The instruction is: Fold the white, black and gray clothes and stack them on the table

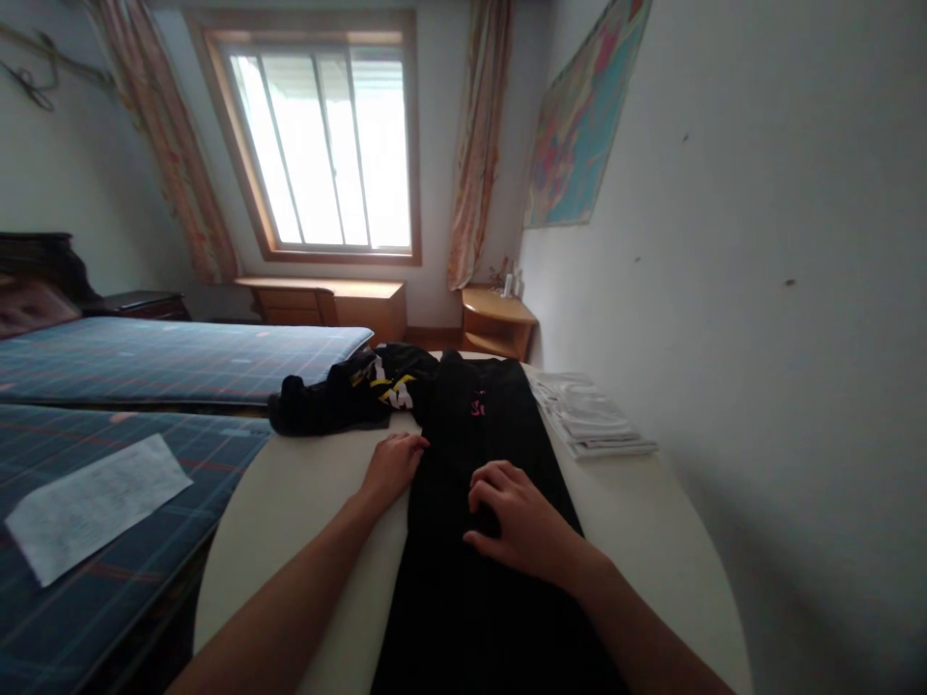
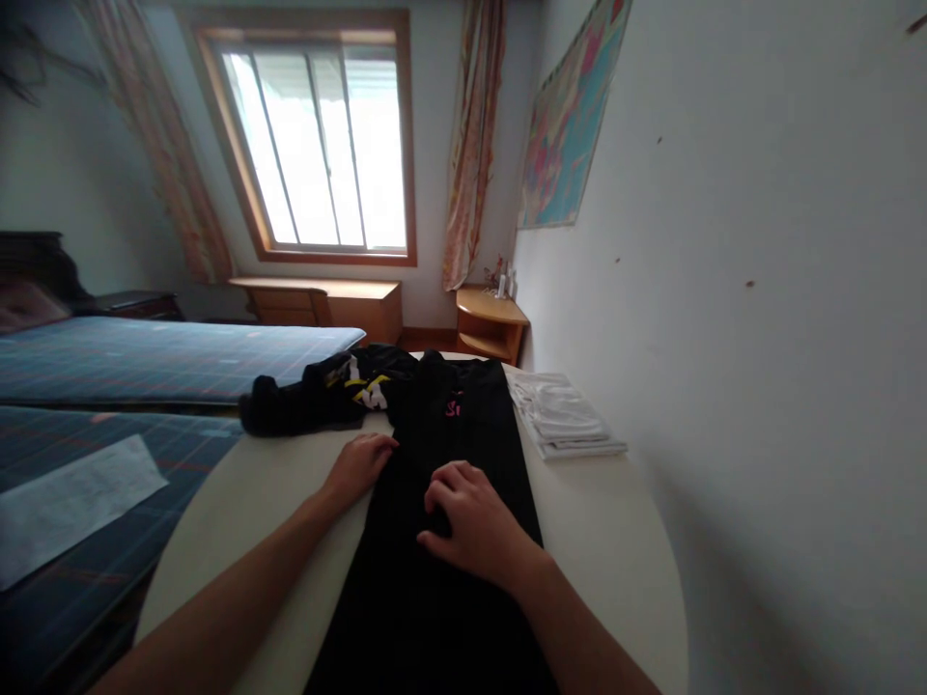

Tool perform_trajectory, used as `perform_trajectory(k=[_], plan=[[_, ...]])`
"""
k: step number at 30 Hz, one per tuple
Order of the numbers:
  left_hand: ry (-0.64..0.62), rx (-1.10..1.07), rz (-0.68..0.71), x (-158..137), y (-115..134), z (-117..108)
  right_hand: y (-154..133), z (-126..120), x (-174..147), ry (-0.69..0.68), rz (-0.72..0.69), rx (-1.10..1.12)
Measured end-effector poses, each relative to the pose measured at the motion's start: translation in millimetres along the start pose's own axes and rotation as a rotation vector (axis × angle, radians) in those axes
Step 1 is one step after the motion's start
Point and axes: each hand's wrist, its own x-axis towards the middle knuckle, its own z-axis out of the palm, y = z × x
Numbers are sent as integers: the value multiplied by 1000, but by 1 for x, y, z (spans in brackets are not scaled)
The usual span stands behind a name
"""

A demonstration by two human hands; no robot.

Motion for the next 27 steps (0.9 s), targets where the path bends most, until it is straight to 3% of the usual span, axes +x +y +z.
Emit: perform_trajectory(k=[4, 7, 10, 15, 22, 27], plan=[[43, -17, 25, 1, -7, 4, -38, 16, -8, -283, -308, 122], [54, -32, 38, 1, -12, 6, -52, 37, -13, -366, -452, 56], [60, -41, 41, 1, -14, 7, -54, 51, -15, -354, -505, -10], [57, -58, 46, 2, -13, 7, -49, 60, -15, -409, -593, 77], [34, -56, 48, 3, -12, 9, -53, 48, -16, -521, -628, 242], [64, -49, 61, 1, -2, 5, -50, 39, -11, -515, -590, 324]])
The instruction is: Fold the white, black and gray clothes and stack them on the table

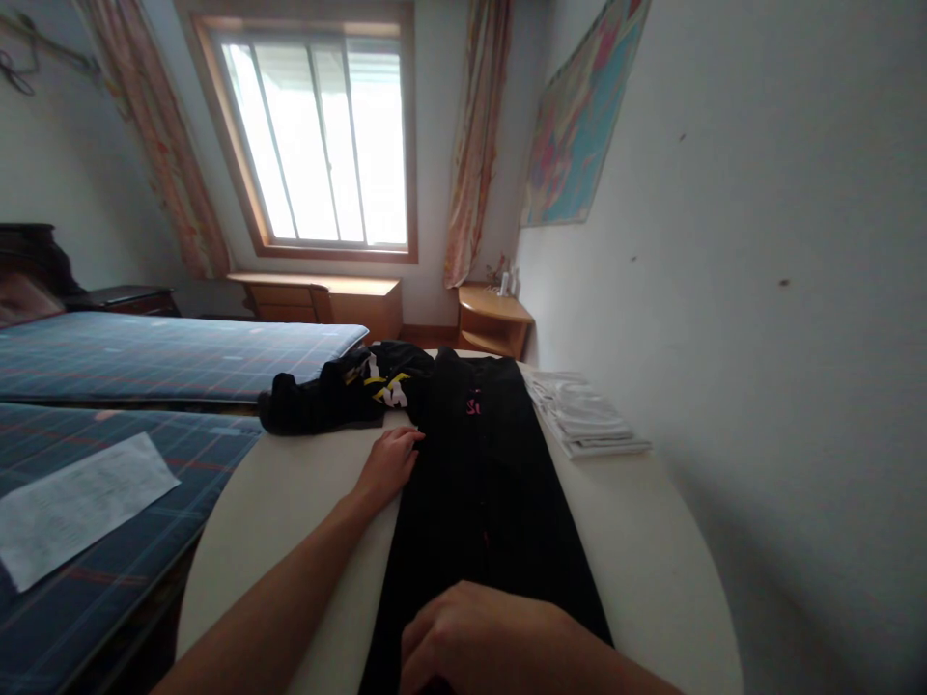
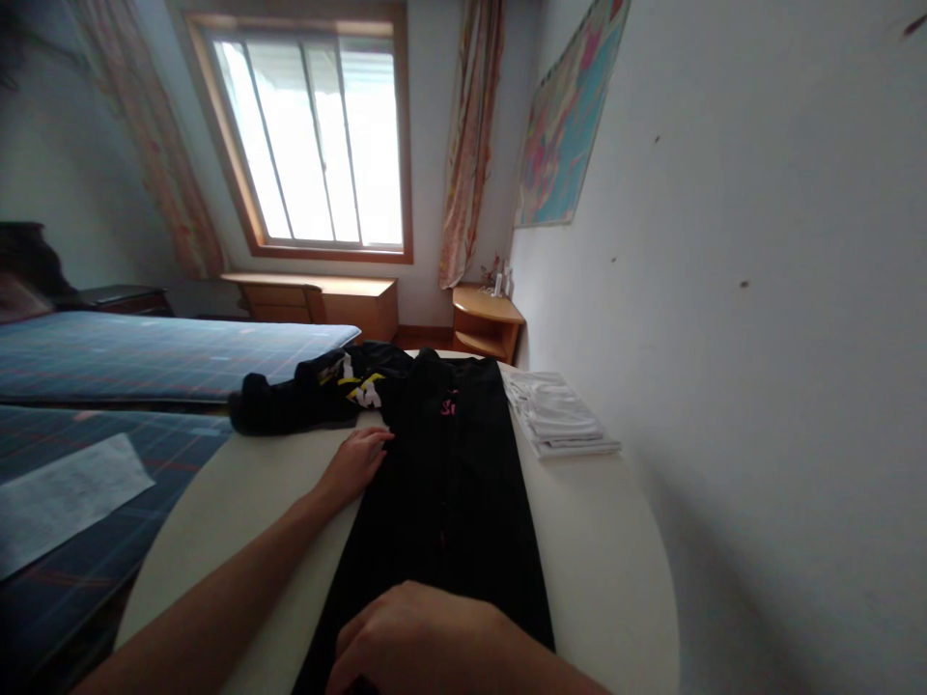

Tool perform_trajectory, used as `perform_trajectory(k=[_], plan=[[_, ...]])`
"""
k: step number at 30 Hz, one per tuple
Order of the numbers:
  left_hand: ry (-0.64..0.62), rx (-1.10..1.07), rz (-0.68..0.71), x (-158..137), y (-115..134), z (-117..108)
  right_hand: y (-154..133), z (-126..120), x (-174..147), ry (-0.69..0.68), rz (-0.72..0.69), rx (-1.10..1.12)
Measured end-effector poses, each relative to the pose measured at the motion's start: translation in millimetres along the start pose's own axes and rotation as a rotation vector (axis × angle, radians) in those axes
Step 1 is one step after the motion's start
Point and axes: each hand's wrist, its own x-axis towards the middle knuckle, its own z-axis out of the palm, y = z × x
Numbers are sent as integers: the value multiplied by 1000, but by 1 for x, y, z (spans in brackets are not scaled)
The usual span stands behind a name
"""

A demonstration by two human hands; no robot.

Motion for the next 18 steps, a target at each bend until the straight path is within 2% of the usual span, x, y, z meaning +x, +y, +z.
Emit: perform_trajectory(k=[3, 7, 9, 11, 13, 18], plan=[[-20, -44, 99, -5, 20, -6, 6, -19, -10, 141, 138, 50], [-287, -136, 394, -19, 58, -14, 31, -53, -43, 512, 507, -12], [-401, -137, 519, -26, 73, -17, 48, -63, -61, 614, 608, -80], [-458, -136, 577, -30, 84, -19, 62, -66, -75, 635, 619, -117], [-481, -152, 592, -32, 88, -21, 70, -65, -82, 592, 600, -120], [-501, -180, 593, -31, 88, -24, 67, -60, -78, 443, 595, -176]])
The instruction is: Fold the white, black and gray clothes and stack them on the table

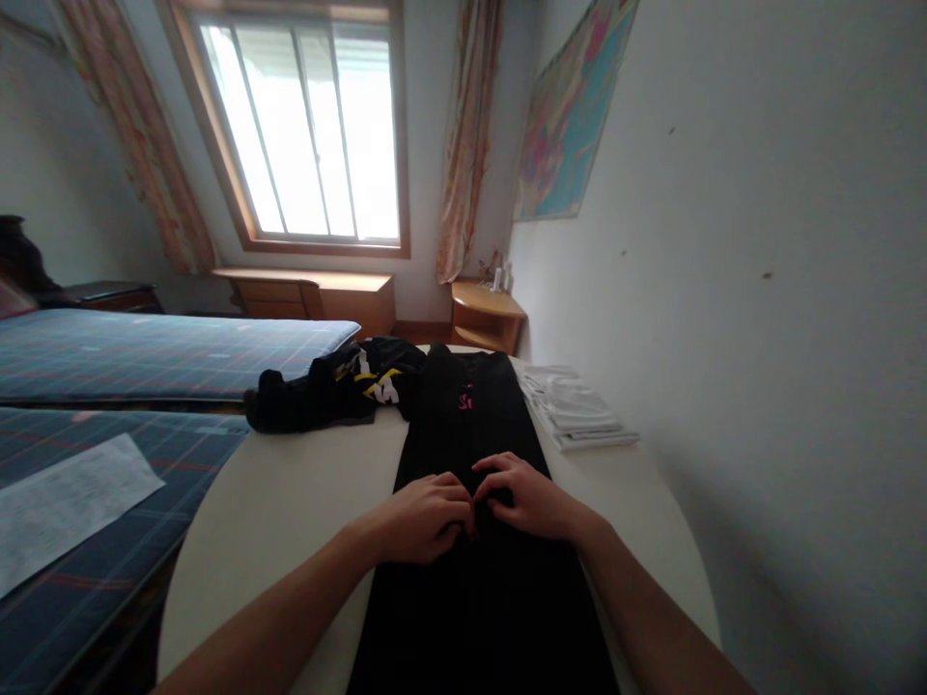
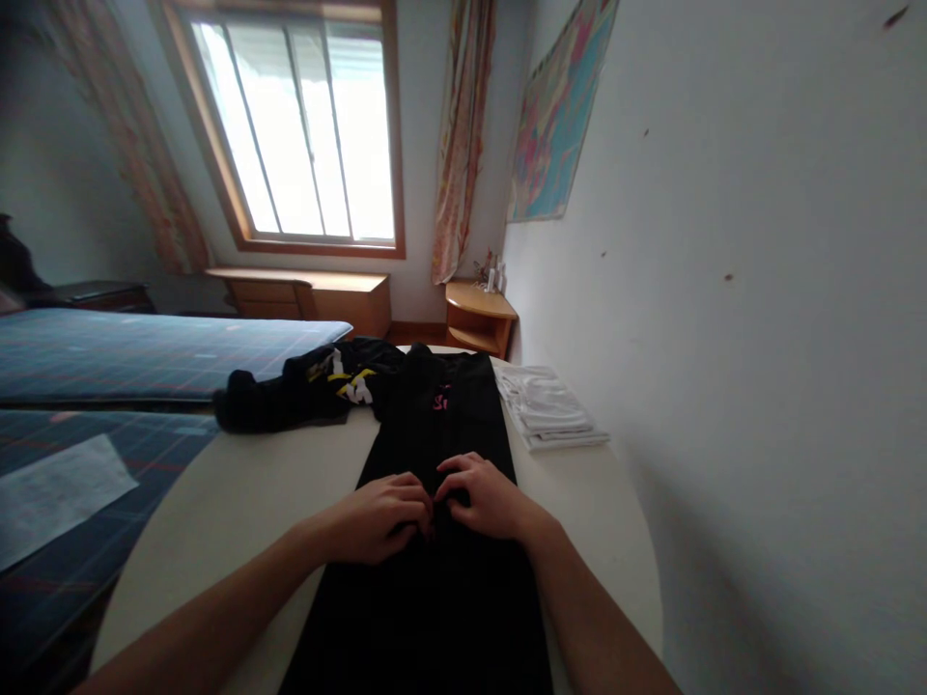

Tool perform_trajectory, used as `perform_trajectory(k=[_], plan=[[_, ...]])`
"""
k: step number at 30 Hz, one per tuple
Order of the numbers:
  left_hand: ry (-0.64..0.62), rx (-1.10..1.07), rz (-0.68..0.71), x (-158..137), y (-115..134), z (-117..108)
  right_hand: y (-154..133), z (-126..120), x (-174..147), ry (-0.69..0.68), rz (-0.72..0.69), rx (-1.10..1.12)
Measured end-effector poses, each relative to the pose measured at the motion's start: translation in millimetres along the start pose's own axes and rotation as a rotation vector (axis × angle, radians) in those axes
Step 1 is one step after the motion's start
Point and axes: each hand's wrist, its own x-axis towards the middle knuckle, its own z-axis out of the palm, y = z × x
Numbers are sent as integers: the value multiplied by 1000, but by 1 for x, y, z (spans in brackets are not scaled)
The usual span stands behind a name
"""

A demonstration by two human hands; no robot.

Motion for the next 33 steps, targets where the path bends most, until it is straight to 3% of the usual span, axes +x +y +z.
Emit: perform_trajectory(k=[6, 19, 24, 28, 33], plan=[[39, 68, -62, 0, 0, 4, -4, -1, 0, -22, -61, 100], [-57, 109, 162, 4, 18, 7, 19, 3, -3, 46, 13, 130], [0, 234, 265, 7, 23, 17, 23, 7, -2, 63, -1, 141], [62, 261, 234, 9, 31, 21, 24, 7, -2, 70, 6, 163], [-37, 172, 370, 10, 44, 16, 27, 8, -2, 74, 10, 167]])
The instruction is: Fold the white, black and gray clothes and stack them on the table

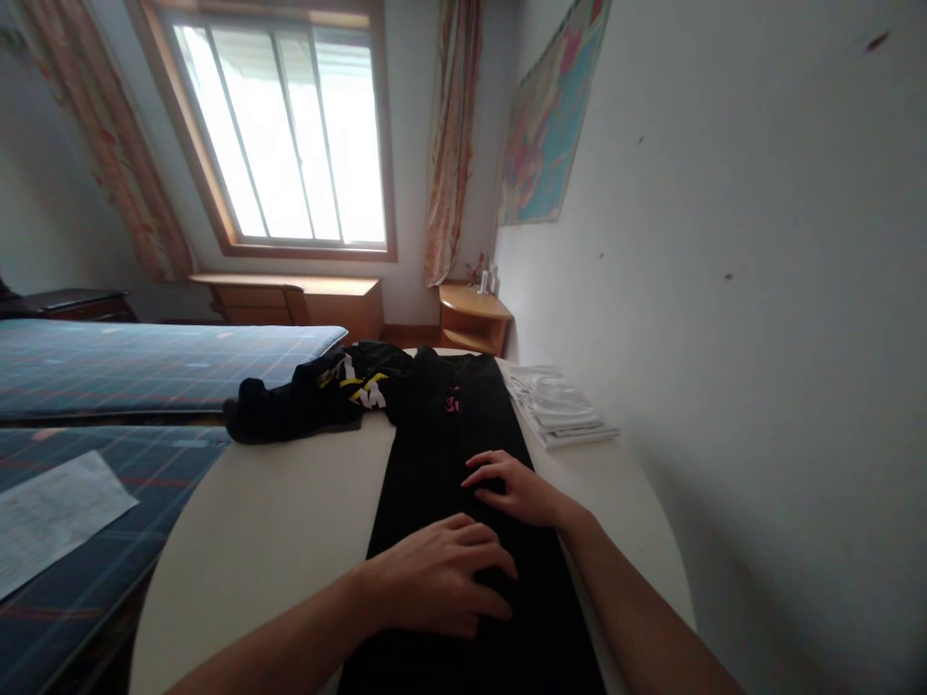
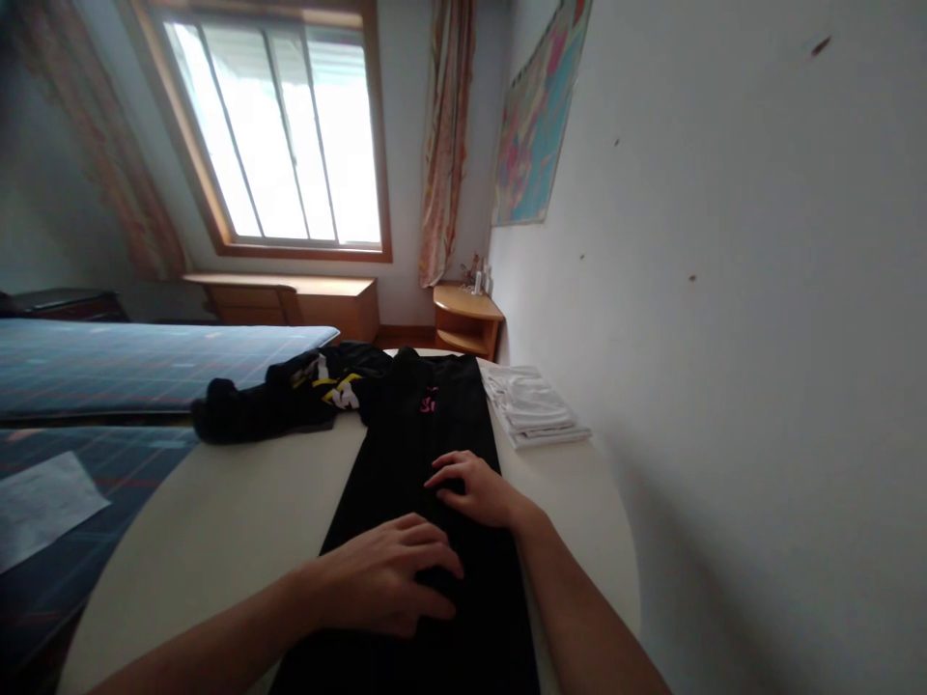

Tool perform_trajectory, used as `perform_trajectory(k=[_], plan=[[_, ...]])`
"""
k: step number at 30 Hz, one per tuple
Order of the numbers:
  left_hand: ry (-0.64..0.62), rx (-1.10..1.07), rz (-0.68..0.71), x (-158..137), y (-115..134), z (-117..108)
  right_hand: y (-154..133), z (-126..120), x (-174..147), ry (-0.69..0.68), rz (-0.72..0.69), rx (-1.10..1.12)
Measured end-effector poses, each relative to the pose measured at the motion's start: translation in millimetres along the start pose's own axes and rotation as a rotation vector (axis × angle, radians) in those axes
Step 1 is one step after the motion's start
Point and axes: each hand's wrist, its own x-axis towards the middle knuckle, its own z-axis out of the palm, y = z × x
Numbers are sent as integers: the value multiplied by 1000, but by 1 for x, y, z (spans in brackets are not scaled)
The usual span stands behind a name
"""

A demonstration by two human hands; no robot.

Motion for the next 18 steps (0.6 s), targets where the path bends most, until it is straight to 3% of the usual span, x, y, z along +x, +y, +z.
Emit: perform_trajectory(k=[9, 18], plan=[[-28, -239, 117, 1, 20, 10, -9, 2, 2, -36, 17, -123], [-120, -279, 209, 6, 27, 21, -14, 6, 4, -28, -51, -110]])
